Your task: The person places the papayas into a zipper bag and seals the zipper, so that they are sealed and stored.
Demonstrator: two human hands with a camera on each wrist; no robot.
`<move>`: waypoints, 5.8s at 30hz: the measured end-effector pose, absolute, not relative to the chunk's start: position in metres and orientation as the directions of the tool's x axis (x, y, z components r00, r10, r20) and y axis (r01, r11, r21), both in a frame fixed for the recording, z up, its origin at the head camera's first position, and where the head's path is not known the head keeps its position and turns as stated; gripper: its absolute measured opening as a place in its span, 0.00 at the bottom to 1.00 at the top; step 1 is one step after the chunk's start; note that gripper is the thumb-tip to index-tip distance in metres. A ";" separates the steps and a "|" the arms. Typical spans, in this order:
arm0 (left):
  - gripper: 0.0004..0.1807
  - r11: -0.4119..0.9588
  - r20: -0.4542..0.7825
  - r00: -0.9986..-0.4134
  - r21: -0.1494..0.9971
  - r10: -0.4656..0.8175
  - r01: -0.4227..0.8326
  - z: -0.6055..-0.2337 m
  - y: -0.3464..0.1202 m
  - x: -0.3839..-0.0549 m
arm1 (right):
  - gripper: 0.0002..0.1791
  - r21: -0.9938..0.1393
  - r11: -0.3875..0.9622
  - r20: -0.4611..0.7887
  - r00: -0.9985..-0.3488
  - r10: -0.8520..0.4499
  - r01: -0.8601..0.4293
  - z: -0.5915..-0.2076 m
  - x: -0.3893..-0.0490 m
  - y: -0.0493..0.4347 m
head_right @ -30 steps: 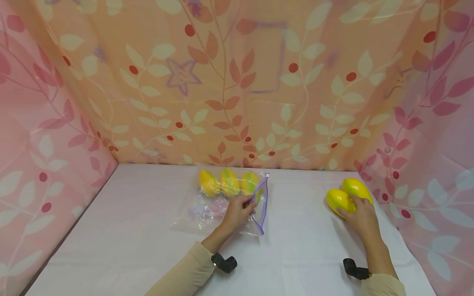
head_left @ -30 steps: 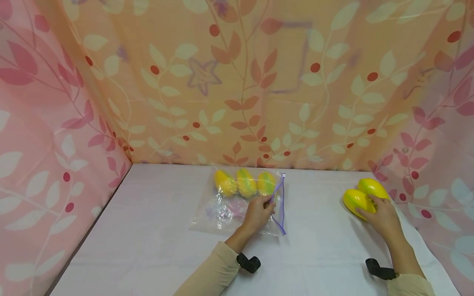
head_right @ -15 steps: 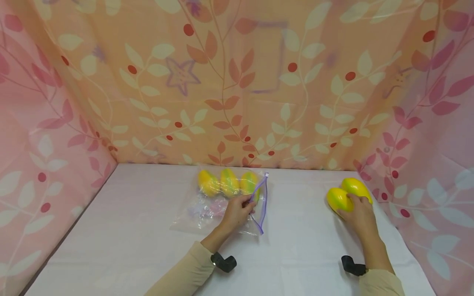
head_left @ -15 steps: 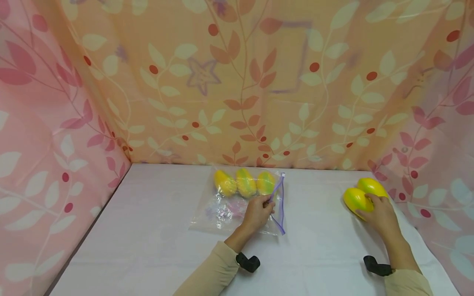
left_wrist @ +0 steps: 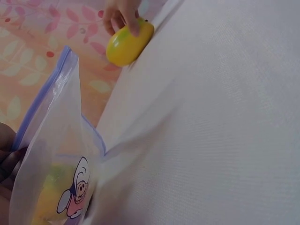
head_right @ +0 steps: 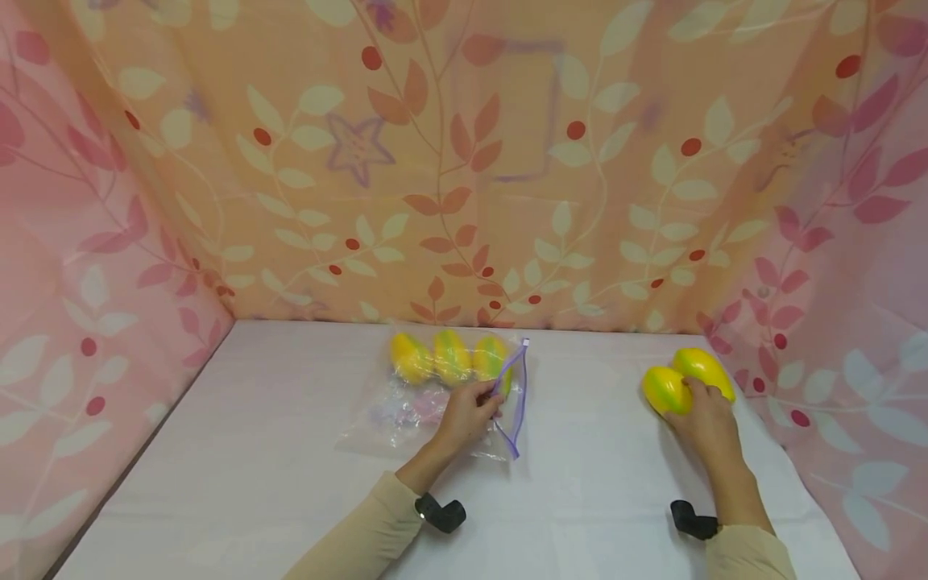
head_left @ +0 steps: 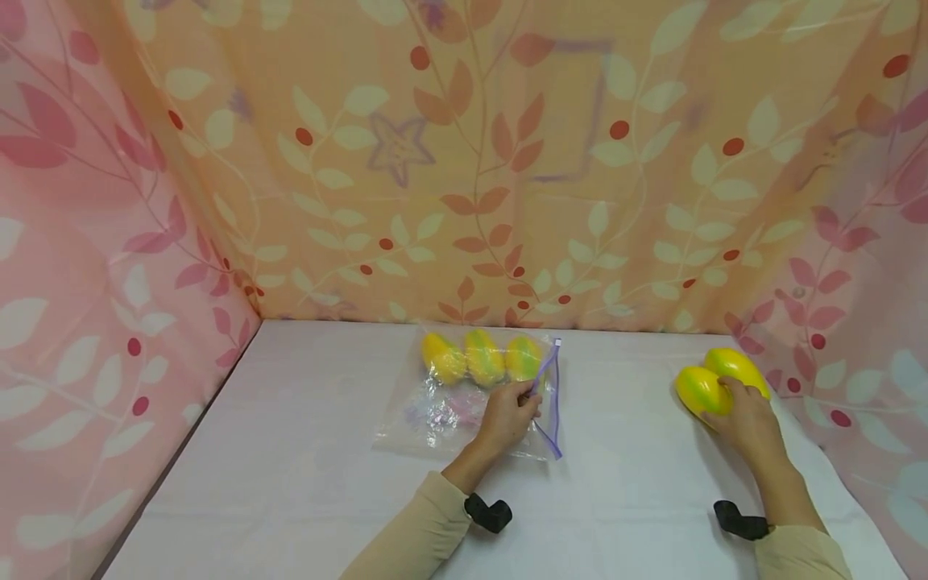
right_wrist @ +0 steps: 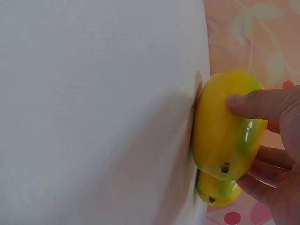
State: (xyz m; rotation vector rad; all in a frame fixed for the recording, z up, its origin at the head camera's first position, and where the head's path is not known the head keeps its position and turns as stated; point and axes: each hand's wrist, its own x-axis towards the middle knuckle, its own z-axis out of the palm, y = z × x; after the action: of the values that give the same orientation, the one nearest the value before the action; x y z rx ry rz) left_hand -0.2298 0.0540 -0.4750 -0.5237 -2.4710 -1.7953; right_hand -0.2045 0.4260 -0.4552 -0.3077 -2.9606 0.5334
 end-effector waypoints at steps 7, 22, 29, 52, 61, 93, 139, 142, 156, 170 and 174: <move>0.19 0.266 0.228 -0.940 0.918 0.253 0.295 -0.475 0.054 -0.229 | 0.40 -0.358 0.919 0.096 -0.972 0.212 0.166 -0.456 -0.204 0.426; 0.18 0.273 0.238 -0.942 0.914 0.237 0.299 -0.472 0.056 -0.227 | 0.49 -0.566 0.792 -0.048 -0.969 0.244 0.227 -0.453 -0.199 0.433; 0.18 0.286 0.223 -0.945 0.914 0.239 0.287 -0.469 0.055 -0.228 | 0.47 -0.618 0.774 -0.037 -0.988 0.148 0.139 -0.444 -0.200 0.411; 0.19 0.314 0.202 -0.949 0.909 0.243 0.274 -0.466 0.057 -0.228 | 0.41 -0.710 0.704 -0.098 -0.991 -0.094 0.003 -0.432 -0.203 0.320; 0.19 0.319 0.177 -0.952 0.913 0.249 0.253 -0.466 0.056 -0.228 | 0.38 -0.719 0.695 -0.124 -0.984 -0.131 -0.002 -0.436 -0.202 0.290; 0.18 0.302 0.249 -0.939 0.900 0.239 0.316 -0.458 0.060 -0.224 | 0.27 -0.715 0.613 -0.020 -0.867 -0.498 -0.336 -0.451 -0.225 0.255; 0.17 0.341 0.313 -0.924 0.863 0.220 0.374 -0.461 0.059 -0.219 | 0.14 -0.772 0.566 0.098 -0.935 -0.340 -0.287 -0.480 -0.217 0.225; 0.17 0.315 0.298 -0.929 0.879 0.219 0.357 -0.461 0.058 -0.219 | 0.17 -0.767 0.597 0.064 -0.953 -0.296 -0.237 -0.472 -0.219 0.235; 0.18 0.267 0.242 -0.942 0.916 0.232 0.301 -0.464 0.057 -0.222 | 0.22 -0.660 0.740 0.061 -0.992 -0.114 -0.126 -0.428 -0.223 0.303; 0.16 0.232 0.274 -0.948 0.923 0.161 0.307 -0.462 0.062 -0.224 | 0.27 -0.565 0.821 0.174 -0.985 0.022 -0.081 -0.398 -0.226 0.359; 0.16 0.221 0.288 -0.947 0.923 0.141 0.314 -0.461 0.064 -0.225 | 0.25 -0.526 0.846 0.250 -0.967 0.056 -0.087 -0.389 -0.229 0.374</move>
State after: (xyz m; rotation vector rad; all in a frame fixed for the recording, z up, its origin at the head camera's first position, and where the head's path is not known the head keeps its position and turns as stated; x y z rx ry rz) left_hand -0.2246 0.0643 -0.4612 -0.4398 -2.3398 -1.8239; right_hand -0.2288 0.3736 -0.3893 0.0235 -2.7683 0.8065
